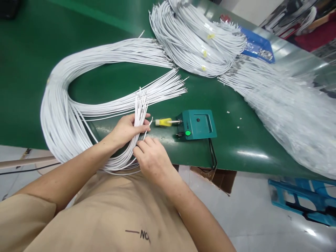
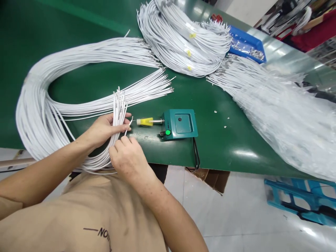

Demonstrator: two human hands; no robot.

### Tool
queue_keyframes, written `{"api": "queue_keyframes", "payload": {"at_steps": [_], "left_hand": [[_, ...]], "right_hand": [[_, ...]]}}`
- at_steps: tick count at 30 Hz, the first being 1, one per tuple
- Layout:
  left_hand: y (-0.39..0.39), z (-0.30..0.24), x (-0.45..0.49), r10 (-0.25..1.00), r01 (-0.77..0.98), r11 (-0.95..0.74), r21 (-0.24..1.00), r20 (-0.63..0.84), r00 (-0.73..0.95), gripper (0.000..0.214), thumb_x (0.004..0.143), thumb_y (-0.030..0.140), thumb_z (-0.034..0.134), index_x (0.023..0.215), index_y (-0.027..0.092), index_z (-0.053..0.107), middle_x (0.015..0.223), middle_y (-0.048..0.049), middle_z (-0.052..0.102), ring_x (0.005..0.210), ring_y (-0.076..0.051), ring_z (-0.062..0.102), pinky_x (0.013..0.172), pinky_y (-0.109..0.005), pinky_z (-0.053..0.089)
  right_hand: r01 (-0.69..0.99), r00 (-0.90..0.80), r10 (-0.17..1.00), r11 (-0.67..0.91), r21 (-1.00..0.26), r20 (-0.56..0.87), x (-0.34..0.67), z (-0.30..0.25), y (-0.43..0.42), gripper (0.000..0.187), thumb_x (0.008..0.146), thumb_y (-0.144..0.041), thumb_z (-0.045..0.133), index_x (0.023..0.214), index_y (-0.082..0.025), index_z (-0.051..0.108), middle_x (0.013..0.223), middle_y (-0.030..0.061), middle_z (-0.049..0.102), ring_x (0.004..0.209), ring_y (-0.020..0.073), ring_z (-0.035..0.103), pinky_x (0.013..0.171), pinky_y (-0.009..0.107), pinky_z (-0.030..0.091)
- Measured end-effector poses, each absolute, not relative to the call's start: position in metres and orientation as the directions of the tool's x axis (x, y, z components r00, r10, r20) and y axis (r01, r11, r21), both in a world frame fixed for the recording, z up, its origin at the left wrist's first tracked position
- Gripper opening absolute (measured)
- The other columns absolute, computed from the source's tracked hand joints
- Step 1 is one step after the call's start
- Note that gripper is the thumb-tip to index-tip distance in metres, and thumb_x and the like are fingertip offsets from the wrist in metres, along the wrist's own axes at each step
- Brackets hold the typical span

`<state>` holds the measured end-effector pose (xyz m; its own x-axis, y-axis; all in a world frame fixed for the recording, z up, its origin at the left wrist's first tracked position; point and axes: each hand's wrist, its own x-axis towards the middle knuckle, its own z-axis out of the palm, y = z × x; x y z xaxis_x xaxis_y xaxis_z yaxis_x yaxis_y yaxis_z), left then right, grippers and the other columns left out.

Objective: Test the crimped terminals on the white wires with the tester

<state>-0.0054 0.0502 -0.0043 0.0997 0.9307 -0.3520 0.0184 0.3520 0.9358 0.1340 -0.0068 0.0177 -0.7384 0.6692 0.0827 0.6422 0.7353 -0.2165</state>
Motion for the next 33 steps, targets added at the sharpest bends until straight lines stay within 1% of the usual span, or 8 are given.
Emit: {"api": "queue_keyframes", "payload": {"at_steps": [10, 14, 16, 19, 21, 24, 28, 33], "left_hand": [[0.047, 0.0, -0.009, 0.848, -0.154, 0.488, 0.859, -0.425, 0.318, 0.031, 0.068, 0.026, 0.076, 0.096, 0.015, 0.067, 0.07, 0.0012, 0.063, 0.057, -0.006, 0.051, 0.06, -0.021, 0.043], [0.047, 0.0, -0.013, 0.832, -0.134, 0.514, 0.847, -0.454, 0.318, 0.029, 0.069, 0.03, 0.075, 0.092, 0.015, 0.069, 0.078, -0.0029, 0.067, 0.071, -0.012, 0.06, 0.07, -0.025, 0.047], [0.047, -0.001, -0.015, 0.857, -0.056, 0.463, 0.885, -0.43, 0.283, 0.033, 0.068, 0.034, 0.075, 0.095, 0.016, 0.07, 0.078, -0.0028, 0.068, 0.071, -0.014, 0.061, 0.07, -0.027, 0.048], [0.043, 0.001, -0.015, 0.898, 0.076, 0.354, 0.932, -0.361, 0.252, 0.038, 0.067, 0.037, 0.075, 0.1, 0.018, 0.07, 0.082, -0.0031, 0.07, 0.073, -0.016, 0.062, 0.071, -0.028, 0.047], [0.038, 0.004, -0.013, 0.908, 0.135, 0.317, 0.939, -0.342, 0.242, 0.039, 0.065, 0.037, 0.076, 0.099, 0.018, 0.07, 0.088, -0.0038, 0.071, 0.079, -0.019, 0.063, 0.074, -0.03, 0.048], [0.033, 0.011, -0.009, 0.9, 0.169, 0.334, 0.927, -0.367, 0.236, 0.036, 0.065, 0.036, 0.076, 0.095, 0.017, 0.069, 0.084, -0.0038, 0.072, 0.077, -0.02, 0.065, 0.072, -0.031, 0.049], [0.033, 0.013, -0.009, 0.92, 0.042, 0.331, 0.943, -0.332, 0.206, 0.026, 0.072, 0.037, 0.07, 0.088, 0.017, 0.064, 0.079, -0.002, 0.069, 0.073, -0.017, 0.064, 0.072, -0.029, 0.048], [0.037, 0.01, -0.008, 0.948, 0.012, 0.287, 0.958, -0.285, 0.144, 0.026, 0.064, 0.029, 0.076, 0.078, 0.018, 0.057, 0.069, 0.0042, 0.059, 0.06, -0.01, 0.053, 0.062, -0.023, 0.043]], "right_hand": [[0.673, -0.725, 0.688, 0.716, -0.188, 0.026, 0.128, 0.026, -0.023, 0.015, 0.085, -0.012, 0.046, 0.077, -0.015, 0.058, 0.08, 0.0093, 0.061, 0.083, 0.0238, 0.051, 0.071, 0.036, 0.039], [0.701, -0.708, 0.676, 0.636, -0.322, -0.205, 0.131, 0.039, -0.037, 0.013, 0.084, -0.018, 0.051, 0.074, -0.017, 0.059, 0.062, 0.0045, 0.061, 0.06, 0.0189, 0.053, 0.054, 0.031, 0.034], [0.738, -0.666, 0.682, 0.542, -0.402, -0.302, 0.138, 0.048, -0.03, 0.016, 0.083, -0.023, 0.053, 0.07, -0.018, 0.06, 0.058, 0.0028, 0.061, 0.05, 0.0157, 0.049, 0.05, 0.029, 0.03], [0.814, -0.327, 0.922, 0.163, -0.558, -0.208, 0.149, 0.054, 0.0, 0.029, 0.09, -0.033, 0.046, 0.068, -0.02, 0.061, 0.058, 0.0008, 0.061, 0.05, 0.0128, 0.05, 0.052, 0.027, 0.033], [0.655, -0.07, 0.994, -0.019, -0.755, -0.085, 0.155, 0.051, 0.023, 0.025, 0.088, -0.04, 0.05, 0.079, -0.021, 0.063, 0.063, -0.0015, 0.061, 0.054, 0.0111, 0.051, 0.056, 0.026, 0.037], [0.296, -0.023, 0.993, -0.104, -0.95, -0.116, 0.155, 0.04, 0.046, 0.022, 0.078, -0.042, 0.062, 0.082, -0.02, 0.063, 0.069, -0.0037, 0.06, 0.051, 0.0077, 0.046, 0.055, 0.024, 0.038], [0.008, -0.048, 0.978, -0.201, -0.979, -0.202, 0.145, 0.03, 0.047, 0.022, 0.071, -0.036, 0.069, 0.064, -0.018, 0.058, 0.069, -0.0036, 0.06, 0.049, 0.0056, 0.041, 0.05, 0.022, 0.036], [-0.051, -0.045, 0.965, -0.259, -0.965, -0.257, 0.137, 0.029, 0.038, 0.016, 0.071, -0.033, 0.069, 0.069, -0.017, 0.065, 0.065, -0.0035, 0.06, 0.049, 0.0056, 0.042, 0.049, 0.022, 0.035]]}}
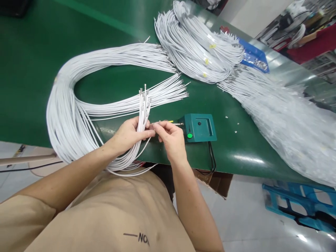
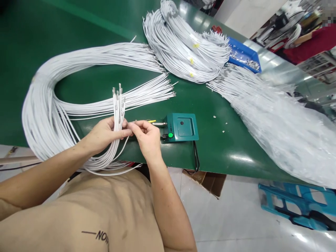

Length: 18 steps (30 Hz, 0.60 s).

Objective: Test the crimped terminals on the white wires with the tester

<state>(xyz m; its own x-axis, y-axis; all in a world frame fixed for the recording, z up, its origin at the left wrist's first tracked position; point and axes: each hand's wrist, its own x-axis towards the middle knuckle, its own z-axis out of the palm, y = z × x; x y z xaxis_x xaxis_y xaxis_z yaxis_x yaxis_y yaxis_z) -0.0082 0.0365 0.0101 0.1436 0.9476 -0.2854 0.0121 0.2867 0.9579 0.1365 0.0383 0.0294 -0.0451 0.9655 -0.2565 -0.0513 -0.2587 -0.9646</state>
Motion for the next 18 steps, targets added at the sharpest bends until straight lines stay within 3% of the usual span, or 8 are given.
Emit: {"api": "queue_keyframes", "payload": {"at_steps": [5, 8, 11, 14, 18], "left_hand": [[0.036, 0.016, -0.002, 0.956, 0.105, 0.26, 0.96, -0.271, 0.108, 0.023, 0.067, 0.031, 0.072, 0.073, 0.017, 0.054, 0.076, 0.0007, 0.063, 0.064, -0.011, 0.053, 0.062, -0.024, 0.042], [0.036, 0.016, -0.001, 0.958, 0.115, 0.258, 0.959, -0.269, 0.101, 0.023, 0.068, 0.031, 0.071, 0.074, 0.018, 0.053, 0.078, -0.0003, 0.064, 0.065, -0.012, 0.054, 0.063, -0.025, 0.042], [0.036, 0.012, -0.004, 0.962, 0.099, 0.253, 0.962, -0.262, 0.08, 0.024, 0.068, 0.032, 0.071, 0.076, 0.018, 0.053, 0.078, -0.0002, 0.063, 0.066, -0.013, 0.055, 0.063, -0.025, 0.043], [0.036, 0.008, -0.006, 0.966, 0.122, 0.238, 0.964, -0.248, 0.075, 0.024, 0.07, 0.033, 0.07, 0.076, 0.018, 0.052, 0.077, 0.0001, 0.061, 0.069, -0.014, 0.057, 0.064, -0.026, 0.044], [0.034, 0.009, -0.004, 0.95, 0.071, 0.264, 0.962, -0.272, 0.151, 0.021, 0.073, 0.028, 0.067, 0.078, 0.019, 0.049, 0.08, -0.0007, 0.065, 0.072, -0.015, 0.062, 0.07, -0.029, 0.049]], "right_hand": [[-0.054, 0.024, 0.971, -0.236, -0.97, -0.238, 0.14, 0.025, 0.039, 0.016, 0.073, -0.033, 0.068, 0.072, -0.017, 0.067, 0.063, -0.0031, 0.06, 0.049, 0.006, 0.04, 0.049, 0.023, 0.032], [-0.199, -0.033, 0.957, -0.29, -0.936, -0.289, 0.141, 0.019, 0.039, 0.016, 0.075, -0.031, 0.066, 0.076, -0.016, 0.069, 0.066, -0.0022, 0.058, 0.051, 0.0058, 0.038, 0.049, 0.023, 0.032], [-0.444, -0.198, 0.888, -0.459, -0.769, -0.415, 0.141, 0.015, 0.038, 0.014, 0.072, -0.029, 0.066, 0.078, -0.016, 0.068, 0.058, -0.0061, 0.042, 0.047, 0.0043, 0.026, 0.044, 0.021, 0.026], [-0.525, -0.313, 0.828, -0.559, -0.641, -0.466, 0.14, 0.015, 0.038, 0.014, 0.072, -0.028, 0.065, 0.076, -0.015, 0.067, 0.054, -0.0089, 0.026, 0.044, 0.0042, 0.015, 0.04, 0.019, 0.022], [-0.505, -0.252, 0.85, -0.524, -0.686, -0.463, 0.14, 0.022, 0.045, 0.025, 0.077, -0.039, 0.061, 0.078, -0.015, 0.068, 0.054, -0.0072, 0.031, 0.045, 0.0051, 0.024, 0.042, 0.02, 0.028]]}}
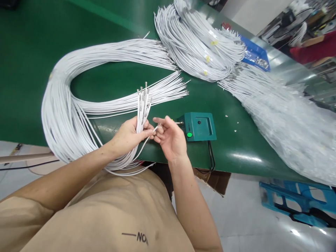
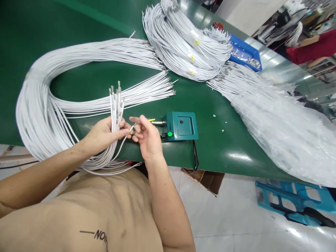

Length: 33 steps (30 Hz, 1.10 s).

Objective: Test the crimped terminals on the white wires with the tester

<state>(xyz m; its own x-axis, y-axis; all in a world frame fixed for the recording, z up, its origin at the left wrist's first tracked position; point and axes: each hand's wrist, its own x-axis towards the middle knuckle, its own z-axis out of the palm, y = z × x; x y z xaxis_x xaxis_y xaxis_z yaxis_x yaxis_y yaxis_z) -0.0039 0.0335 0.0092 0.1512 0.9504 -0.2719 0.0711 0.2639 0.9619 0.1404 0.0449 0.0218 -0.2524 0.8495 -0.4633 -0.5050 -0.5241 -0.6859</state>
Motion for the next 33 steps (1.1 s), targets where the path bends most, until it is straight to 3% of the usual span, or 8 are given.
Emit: {"api": "queue_keyframes", "payload": {"at_steps": [6, 12, 18, 21, 24, 29, 33], "left_hand": [[0.031, 0.013, -0.001, 0.941, 0.091, 0.275, 0.957, -0.288, 0.176, 0.021, 0.073, 0.029, 0.067, 0.077, 0.018, 0.05, 0.078, 0.0002, 0.064, 0.072, -0.015, 0.063, 0.071, -0.029, 0.05], [0.032, 0.01, -0.004, 0.944, 0.088, 0.269, 0.959, -0.281, 0.175, 0.02, 0.074, 0.028, 0.066, 0.077, 0.018, 0.049, 0.081, -0.0002, 0.063, 0.072, -0.013, 0.059, 0.069, -0.028, 0.049], [0.033, 0.013, -0.002, 0.941, 0.088, 0.284, 0.955, -0.295, 0.164, 0.019, 0.075, 0.026, 0.065, 0.078, 0.017, 0.049, 0.08, 0.0006, 0.062, 0.068, -0.011, 0.057, 0.068, -0.026, 0.047], [0.033, 0.013, -0.002, 0.948, 0.031, 0.263, 0.964, -0.265, 0.177, 0.021, 0.076, 0.025, 0.065, 0.092, 0.017, 0.053, 0.082, 0.0011, 0.06, 0.069, -0.011, 0.057, 0.067, -0.025, 0.047], [0.034, 0.013, -0.002, 0.944, -0.044, 0.24, 0.97, -0.223, 0.245, 0.039, 0.08, 0.024, 0.062, 0.117, 0.02, 0.052, 0.084, 0.0019, 0.058, 0.071, -0.01, 0.057, 0.067, -0.023, 0.047], [0.038, 0.019, -0.003, 0.882, -0.053, 0.313, 0.948, -0.27, 0.386, 0.041, 0.082, 0.027, 0.061, 0.122, 0.017, 0.054, 0.084, -0.0011, 0.058, 0.074, -0.011, 0.056, 0.063, -0.022, 0.046], [0.04, 0.018, -0.005, 0.861, -0.14, 0.388, 0.911, -0.304, 0.408, 0.04, 0.08, 0.026, 0.065, 0.118, 0.018, 0.057, 0.085, -0.0007, 0.058, 0.074, -0.01, 0.057, 0.061, -0.02, 0.046]], "right_hand": [[-0.395, -0.312, 0.808, -0.589, -0.705, -0.5, 0.143, 0.025, 0.051, 0.028, 0.07, -0.038, 0.071, 0.059, -0.016, 0.057, 0.05, -0.0075, 0.037, 0.046, 0.0055, 0.037, 0.045, 0.019, 0.03], [-0.508, -0.353, 0.788, -0.614, -0.604, -0.504, 0.148, 0.018, 0.043, 0.02, 0.073, -0.035, 0.07, 0.072, -0.015, 0.066, 0.054, -0.0077, 0.039, 0.047, 0.0038, 0.032, 0.048, 0.018, 0.035], [-0.476, -0.191, 0.88, -0.471, -0.743, -0.435, 0.147, 0.017, 0.035, 0.02, 0.071, -0.033, 0.071, 0.081, -0.016, 0.072, 0.067, -0.002, 0.057, 0.055, 0.0057, 0.044, 0.055, 0.021, 0.042], [-0.43, -0.146, 0.901, -0.429, -0.794, -0.408, 0.146, 0.017, 0.035, 0.018, 0.069, -0.03, 0.072, 0.081, -0.017, 0.073, 0.071, -0.0005, 0.062, 0.059, 0.0066, 0.048, 0.059, 0.022, 0.044], [-0.408, -0.151, 0.899, -0.436, -0.802, -0.411, 0.146, 0.015, 0.035, 0.017, 0.069, -0.028, 0.073, 0.082, -0.017, 0.074, 0.072, -0.0005, 0.063, 0.06, 0.0067, 0.05, 0.061, 0.022, 0.045], [-0.162, 0.003, 0.95, -0.308, -0.938, -0.312, 0.147, 0.015, 0.033, 0.012, 0.073, -0.028, 0.069, 0.076, -0.017, 0.071, 0.066, -0.0016, 0.062, 0.06, 0.0084, 0.054, 0.064, 0.024, 0.047], [0.057, 0.043, 0.993, -0.115, -0.992, -0.113, 0.145, 0.015, 0.029, 0.014, 0.078, -0.03, 0.064, 0.081, -0.017, 0.068, 0.081, 0.0017, 0.065, 0.073, 0.0124, 0.06, 0.071, 0.027, 0.05]]}}
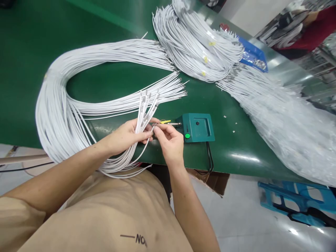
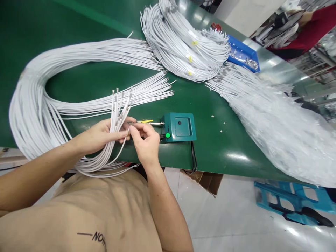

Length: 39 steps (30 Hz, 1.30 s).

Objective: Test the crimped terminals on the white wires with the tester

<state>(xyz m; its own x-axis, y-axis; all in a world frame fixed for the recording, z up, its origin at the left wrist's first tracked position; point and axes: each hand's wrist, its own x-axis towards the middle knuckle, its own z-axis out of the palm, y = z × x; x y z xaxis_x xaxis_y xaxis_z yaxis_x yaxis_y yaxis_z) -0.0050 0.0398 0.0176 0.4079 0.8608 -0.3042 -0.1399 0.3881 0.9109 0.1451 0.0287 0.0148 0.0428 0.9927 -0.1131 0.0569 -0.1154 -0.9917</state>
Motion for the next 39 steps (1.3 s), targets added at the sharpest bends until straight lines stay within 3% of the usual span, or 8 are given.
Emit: {"api": "queue_keyframes", "payload": {"at_steps": [4, 9, 12, 16, 19, 24, 33, 39], "left_hand": [[0.042, 0.016, -0.007, 0.819, -0.279, 0.518, 0.809, -0.374, 0.436, 0.04, 0.076, 0.019, 0.069, 0.115, 0.019, 0.058, 0.077, 0.0009, 0.058, 0.067, -0.008, 0.056, 0.057, -0.017, 0.043], [0.046, 0.014, -0.005, 0.759, -0.379, 0.64, 0.668, -0.474, 0.446, 0.034, 0.071, 0.013, 0.071, 0.105, 0.015, 0.064, 0.073, -0.0003, 0.059, 0.064, -0.007, 0.056, 0.054, -0.015, 0.041], [0.047, 0.009, 0.0, 0.798, -0.344, 0.585, 0.734, -0.447, 0.404, 0.036, 0.071, 0.015, 0.072, 0.106, 0.015, 0.063, 0.072, 0.0004, 0.06, 0.063, -0.008, 0.057, 0.051, -0.015, 0.04], [0.047, 0.004, 0.004, 0.861, -0.241, 0.471, 0.849, -0.383, 0.336, 0.04, 0.072, 0.02, 0.072, 0.109, 0.018, 0.059, 0.075, 0.0009, 0.06, 0.063, -0.009, 0.059, 0.043, -0.015, 0.034], [0.048, 0.005, 0.004, 0.873, -0.158, 0.441, 0.884, -0.381, 0.304, 0.039, 0.074, 0.025, 0.071, 0.11, 0.018, 0.058, 0.074, 0.001, 0.062, 0.056, -0.007, 0.055, 0.042, -0.015, 0.034], [0.046, 0.015, 0.005, 0.895, -0.031, 0.398, 0.917, -0.38, 0.234, 0.038, 0.073, 0.025, 0.07, 0.107, 0.014, 0.059, 0.072, 0.0005, 0.064, 0.054, -0.007, 0.055, 0.047, -0.017, 0.041], [0.046, 0.02, 0.003, 0.9, -0.017, 0.383, 0.923, -0.369, 0.231, 0.037, 0.072, 0.025, 0.069, 0.105, 0.013, 0.061, 0.07, 0.0001, 0.065, 0.053, -0.009, 0.056, 0.051, -0.021, 0.045], [0.047, 0.016, 0.001, 0.899, -0.055, 0.395, 0.917, -0.374, 0.226, 0.038, 0.069, 0.022, 0.071, 0.105, 0.013, 0.06, 0.072, 0.0001, 0.064, 0.059, -0.012, 0.061, 0.052, -0.022, 0.045]], "right_hand": [[0.393, 0.016, 0.984, 0.155, -0.906, 0.175, 0.146, 0.01, 0.028, 0.014, 0.086, -0.024, 0.054, 0.078, -0.017, 0.063, 0.078, 0.0026, 0.062, 0.075, 0.0133, 0.058, 0.073, 0.028, 0.048], [0.71, -0.244, 0.83, 0.506, -0.491, 0.501, 0.155, 0.004, 0.034, 0.018, 0.087, -0.017, 0.049, 0.073, -0.017, 0.061, 0.077, 0.0072, 0.061, 0.079, 0.0175, 0.054, 0.077, 0.033, 0.046], [0.719, -0.244, 0.83, 0.502, -0.481, 0.502, 0.162, 0.009, 0.036, 0.015, 0.085, -0.017, 0.052, 0.075, -0.018, 0.063, 0.078, 0.0062, 0.063, 0.078, 0.0172, 0.056, 0.075, 0.032, 0.046], [0.675, -0.024, 0.889, 0.351, -0.649, 0.456, 0.17, 0.025, 0.035, 0.013, 0.084, -0.018, 0.053, 0.076, -0.019, 0.063, 0.075, 0.0024, 0.063, 0.071, 0.0144, 0.057, 0.068, 0.029, 0.047], [0.632, 0.064, 0.946, 0.208, -0.747, 0.318, 0.173, 0.033, 0.036, 0.021, 0.087, -0.023, 0.05, 0.07, -0.019, 0.062, 0.068, 0.0, 0.06, 0.064, 0.0123, 0.054, 0.064, 0.027, 0.044], [0.533, 0.043, 0.993, 0.068, -0.844, 0.106, 0.167, 0.03, 0.048, 0.021, 0.088, -0.032, 0.05, 0.084, -0.02, 0.066, 0.083, 0.0018, 0.065, 0.074, 0.0125, 0.058, 0.07, 0.026, 0.045], [0.65, -0.075, 0.997, 0.049, -0.759, 0.0, 0.167, 0.031, 0.05, 0.018, 0.081, -0.026, 0.057, 0.065, -0.019, 0.059, 0.064, -0.0027, 0.058, 0.055, 0.0095, 0.048, 0.059, 0.024, 0.04], [0.702, -0.203, 0.969, 0.242, -0.669, 0.138, 0.165, 0.029, 0.046, 0.014, 0.088, -0.026, 0.05, 0.092, -0.019, 0.061, 0.088, 0.0042, 0.066, 0.079, 0.0159, 0.057, 0.074, 0.029, 0.045]]}}
